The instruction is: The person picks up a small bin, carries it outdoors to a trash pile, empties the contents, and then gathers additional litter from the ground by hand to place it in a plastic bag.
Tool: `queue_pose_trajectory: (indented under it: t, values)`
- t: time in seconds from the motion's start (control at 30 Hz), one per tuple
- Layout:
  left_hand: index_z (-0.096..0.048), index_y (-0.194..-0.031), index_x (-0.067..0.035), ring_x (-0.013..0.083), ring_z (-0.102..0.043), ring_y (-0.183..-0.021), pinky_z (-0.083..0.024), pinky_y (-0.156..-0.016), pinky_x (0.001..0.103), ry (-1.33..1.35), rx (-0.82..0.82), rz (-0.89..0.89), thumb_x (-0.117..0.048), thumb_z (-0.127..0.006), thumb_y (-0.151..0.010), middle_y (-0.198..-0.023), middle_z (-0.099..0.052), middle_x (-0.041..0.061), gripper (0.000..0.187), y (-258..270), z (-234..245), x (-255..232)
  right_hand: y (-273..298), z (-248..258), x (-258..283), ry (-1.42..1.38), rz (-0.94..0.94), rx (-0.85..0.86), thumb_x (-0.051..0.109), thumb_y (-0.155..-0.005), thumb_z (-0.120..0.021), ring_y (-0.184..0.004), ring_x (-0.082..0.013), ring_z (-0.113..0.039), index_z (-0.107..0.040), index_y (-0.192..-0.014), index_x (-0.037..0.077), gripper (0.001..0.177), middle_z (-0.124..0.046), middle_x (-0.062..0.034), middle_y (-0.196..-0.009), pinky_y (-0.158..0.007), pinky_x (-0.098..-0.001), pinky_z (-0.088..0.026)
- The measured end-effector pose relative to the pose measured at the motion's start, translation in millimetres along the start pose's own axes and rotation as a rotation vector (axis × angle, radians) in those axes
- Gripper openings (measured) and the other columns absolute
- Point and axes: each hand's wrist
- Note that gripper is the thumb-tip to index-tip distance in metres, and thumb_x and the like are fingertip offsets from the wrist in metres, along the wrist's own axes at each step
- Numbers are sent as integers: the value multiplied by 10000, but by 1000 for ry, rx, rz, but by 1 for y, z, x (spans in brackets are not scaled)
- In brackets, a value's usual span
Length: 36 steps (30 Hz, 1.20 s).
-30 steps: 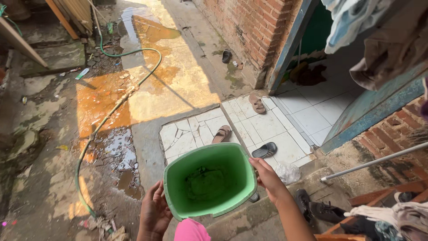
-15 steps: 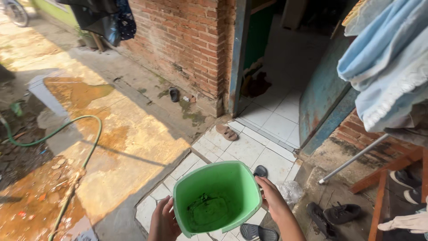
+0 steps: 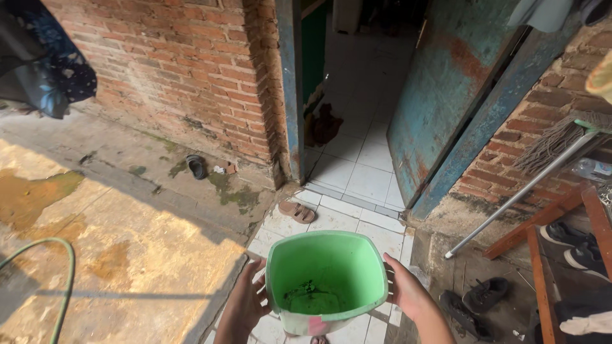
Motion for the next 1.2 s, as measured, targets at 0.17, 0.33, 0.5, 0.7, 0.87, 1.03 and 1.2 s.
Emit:
queue_pose_trajectory:
  t: [0.17, 0.33, 0.5, 0.7, 0.87, 1.03, 1.2]
  values:
    - [-526, -1291, -274, 217, -475, -1075, -371, -924, 520, -78, -39, 132, -507, -547, -840, -1155, -517, 38, 508, -77, -32, -56, -66, -24, 53, -77, -22, -145, 487, -908, -573, -801, -164, -613, -647, -1092, 105, 430, -650, -45, -914, -729, -344, -512]
    - [-482, -1274, -249, 242, -468, -1058, -384, -883, 539, -78, 8, 212, -500, -550, -862, -1107, -482, 91, 487, -152, -64, -107, -124, -39, 89, -276, 58, -203, 419, -920, -609, -847, -168, -615, -642, -1108, 74, 394, -658, -47, -925, -770, -347, -512]
    - [-486, -1243, -205, 223, -482, -1055, -413, -877, 510, -206, 188, 258, -491, -551, -843, -1104, -498, 61, 496, -239, -106, -161, -166, -47, 98, -533, 154, -252, 365, -905, -590, -909, -193, -636, -599, -1103, 82, 345, -683, -68, -985, -805, -372, -510]
    - [-493, -1274, -293, 195, -426, -1171, -350, -950, 501, -415, 138, 315, -464, -605, -821, -1234, -486, 1, 496, -308, -153, -212, -170, -72, 106, -486, 220, -341, 284, -862, -641, -1018, -174, -606, -588, -1181, 99, 373, -624, -38, -1152, -882, -401, -511]
    - [-570, -1227, -220, 176, -441, -1194, -336, -961, 496, -535, 207, 344, -468, -636, -820, -1234, -533, -11, 481, -387, -193, -214, -200, -79, 112, 16, -9, -528, 302, -859, -696, -1015, -244, -642, -505, -1228, 95, 464, -664, -133, -1148, -887, -399, -546]
    - [-635, -1180, -285, 145, -465, -1192, -338, -985, 444, -629, 261, 370, -453, -615, -825, -1228, -578, -27, 393, -497, -239, -193, -298, -24, 113, 126, -112, -449, 249, -823, -750, -934, -324, -743, -482, -1167, -11, 508, -682, -246, -1067, -759, -421, -636]
    - [-638, -1276, -212, 118, -539, -1054, -367, -932, 341, -607, 279, 367, -503, -584, -859, -1167, -663, -29, 511, -619, -286, -169, -443, 46, 122, 54, -149, -460, 205, -828, -699, -856, -360, -759, -481, -1118, 8, 412, -688, -247, -1038, -662, -432, -619]
Point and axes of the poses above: each hand's wrist, its own y-axis away from the middle knuckle, its own z-axis out of the back of the hand, x = y × z
